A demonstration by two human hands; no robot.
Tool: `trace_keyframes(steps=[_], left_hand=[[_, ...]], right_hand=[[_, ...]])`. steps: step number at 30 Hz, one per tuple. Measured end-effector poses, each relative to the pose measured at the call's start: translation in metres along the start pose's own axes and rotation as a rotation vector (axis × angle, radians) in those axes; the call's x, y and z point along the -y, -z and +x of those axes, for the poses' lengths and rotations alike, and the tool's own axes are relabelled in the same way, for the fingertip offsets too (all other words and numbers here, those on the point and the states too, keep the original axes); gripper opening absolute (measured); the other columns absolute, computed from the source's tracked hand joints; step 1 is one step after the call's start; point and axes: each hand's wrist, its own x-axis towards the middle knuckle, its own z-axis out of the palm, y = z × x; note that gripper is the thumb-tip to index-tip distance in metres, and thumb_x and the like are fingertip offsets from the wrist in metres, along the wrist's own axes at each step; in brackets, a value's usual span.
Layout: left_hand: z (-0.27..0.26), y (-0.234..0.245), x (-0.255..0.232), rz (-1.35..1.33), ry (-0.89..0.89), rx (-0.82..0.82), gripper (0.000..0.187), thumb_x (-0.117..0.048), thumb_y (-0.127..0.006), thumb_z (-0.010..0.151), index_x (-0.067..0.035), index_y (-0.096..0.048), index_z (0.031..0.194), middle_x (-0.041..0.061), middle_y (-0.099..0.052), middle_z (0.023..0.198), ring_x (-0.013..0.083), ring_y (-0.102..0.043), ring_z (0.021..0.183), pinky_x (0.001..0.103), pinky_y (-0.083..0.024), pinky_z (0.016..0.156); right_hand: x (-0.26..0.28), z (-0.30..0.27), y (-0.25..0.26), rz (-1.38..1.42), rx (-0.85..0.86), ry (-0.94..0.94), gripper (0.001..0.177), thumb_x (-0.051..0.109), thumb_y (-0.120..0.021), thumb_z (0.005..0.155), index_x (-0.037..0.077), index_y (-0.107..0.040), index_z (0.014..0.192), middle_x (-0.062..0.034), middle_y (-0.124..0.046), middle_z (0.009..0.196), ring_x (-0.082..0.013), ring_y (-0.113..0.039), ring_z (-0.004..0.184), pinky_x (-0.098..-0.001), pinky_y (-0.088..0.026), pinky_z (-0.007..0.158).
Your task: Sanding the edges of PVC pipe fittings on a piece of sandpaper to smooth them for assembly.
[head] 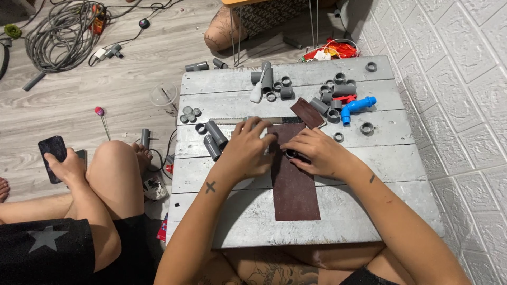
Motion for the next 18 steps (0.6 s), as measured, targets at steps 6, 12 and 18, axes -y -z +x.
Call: trace_keyframes(steps=[6, 12, 18], left_hand=[[-0.003, -0.016, -0.005, -0.045, 0.066, 0.154, 0.047, -0.051, -0.079, 0.065, -0.017, -0.07, 0.095, 0.013, -0.063, 0.122, 0.0432, -0.048, 0.134, 0.066, -0.039, 0.106], [-0.004, -0.022, -0.004, -0.059, 0.089, 0.176, 0.05, -0.051, -0.079, 0.064, -0.017, -0.066, 0.098, 0.014, -0.061, 0.125, 0.0454, -0.043, 0.14, 0.07, -0.032, 0.109], [-0.004, -0.023, -0.005, -0.031, 0.091, 0.19, 0.057, -0.05, -0.078, 0.064, -0.017, -0.068, 0.109, 0.015, -0.061, 0.127, 0.0453, -0.04, 0.143, 0.07, -0.028, 0.112]], right_hand=[[-0.002, -0.001, 0.002, 0.005, 0.02, -0.009, 0.025, 0.029, -0.075, 0.085, 0.02, -0.073, 0.108, 0.0023, -0.075, 0.105, -0.0227, -0.064, 0.101, -0.035, -0.046, 0.079], [0.004, 0.005, -0.002, -0.026, -0.008, 0.018, 0.021, 0.028, -0.073, 0.089, 0.02, -0.073, 0.108, 0.0023, -0.074, 0.107, -0.0219, -0.064, 0.103, -0.0345, -0.046, 0.079], [0.012, 0.002, 0.007, -0.028, 0.027, -0.009, 0.021, 0.028, -0.075, 0.088, 0.022, -0.076, 0.108, 0.0017, -0.076, 0.105, -0.0217, -0.065, 0.104, -0.034, -0.046, 0.081]])
